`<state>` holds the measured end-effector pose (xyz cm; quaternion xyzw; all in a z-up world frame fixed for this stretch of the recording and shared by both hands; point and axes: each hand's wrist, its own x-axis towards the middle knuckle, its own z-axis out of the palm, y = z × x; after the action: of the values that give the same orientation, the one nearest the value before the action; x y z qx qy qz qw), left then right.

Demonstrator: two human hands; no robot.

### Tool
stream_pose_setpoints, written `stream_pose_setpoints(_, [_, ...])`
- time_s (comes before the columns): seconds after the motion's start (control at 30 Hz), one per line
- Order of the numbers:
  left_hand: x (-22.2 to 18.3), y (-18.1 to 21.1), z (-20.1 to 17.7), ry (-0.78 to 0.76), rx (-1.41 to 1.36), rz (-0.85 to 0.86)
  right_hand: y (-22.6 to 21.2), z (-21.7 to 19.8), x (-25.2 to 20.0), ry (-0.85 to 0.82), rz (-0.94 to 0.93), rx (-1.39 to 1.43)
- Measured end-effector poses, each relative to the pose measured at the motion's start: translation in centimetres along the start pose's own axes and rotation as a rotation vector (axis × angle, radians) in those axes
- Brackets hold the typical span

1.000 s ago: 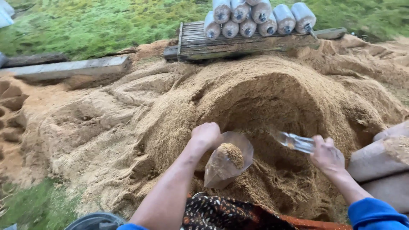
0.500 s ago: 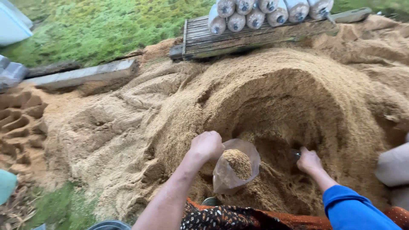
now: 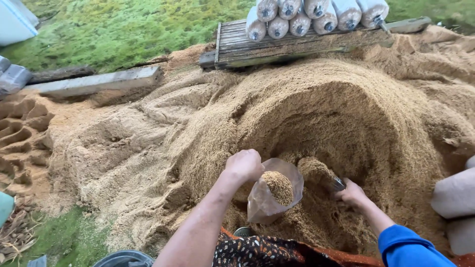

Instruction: Filling plastic bags with grain or husks from a large pile using a hand scoop

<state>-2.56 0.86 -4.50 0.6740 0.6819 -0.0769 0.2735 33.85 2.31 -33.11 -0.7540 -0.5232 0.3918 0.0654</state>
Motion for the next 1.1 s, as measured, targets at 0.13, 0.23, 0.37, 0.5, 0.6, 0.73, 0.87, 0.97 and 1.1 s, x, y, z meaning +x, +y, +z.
stream_pose_setpoints(0.13, [1.0,-0.6,0.5,0.014,-0.014,-0.006,-1.1,-3.1,-1.4,-0.003,-0.014,0.151])
stream_pose_setpoints(0.23, [1.5,-0.5,0.4,-0.005,-0.004,-0.009,-1.4,-6.5,-1.8,-0.054,-0.039,0.482])
stream_pose_setpoints(0.37, [-1.0,1.4,-1.5,-0.010,0.026,-0.035,-7.1,-12.5,-7.7,-0.185,-0.059,0.450])
stream_pose_setpoints(0.5, [-2.6,3.1,-2.7,-0.009,0.081,-0.035,-12.8,-17.2,-13.3,-0.255,-0.081,0.275])
stream_pose_setpoints(0.6, [-2.3,3.4,-2.3,0.023,0.089,-0.014,-17.5,-18.6,-17.8,-0.230,-0.136,0.012])
stream_pose_setpoints(0.73, [-1.7,3.6,-1.9,0.007,0.082,-0.025,-21.5,-16.5,-21.1,-0.150,-0.183,-0.330])
stream_pose_setpoints(0.87, [0.7,2.4,-0.4,0.056,0.089,-0.002,-20.4,-10.4,-19.3,0.438,-0.755,-0.819])
stream_pose_setpoints(0.97, [-0.3,2.2,-1.2,0.055,0.065,-0.010,-20.9,-8.9,-20.4,0.818,-0.974,-0.919])
stream_pose_setpoints(1.1, [-2.7,2.7,-2.6,0.065,0.048,-0.018,-19.8,-9.6,-19.8,1.078,-1.244,-0.728])
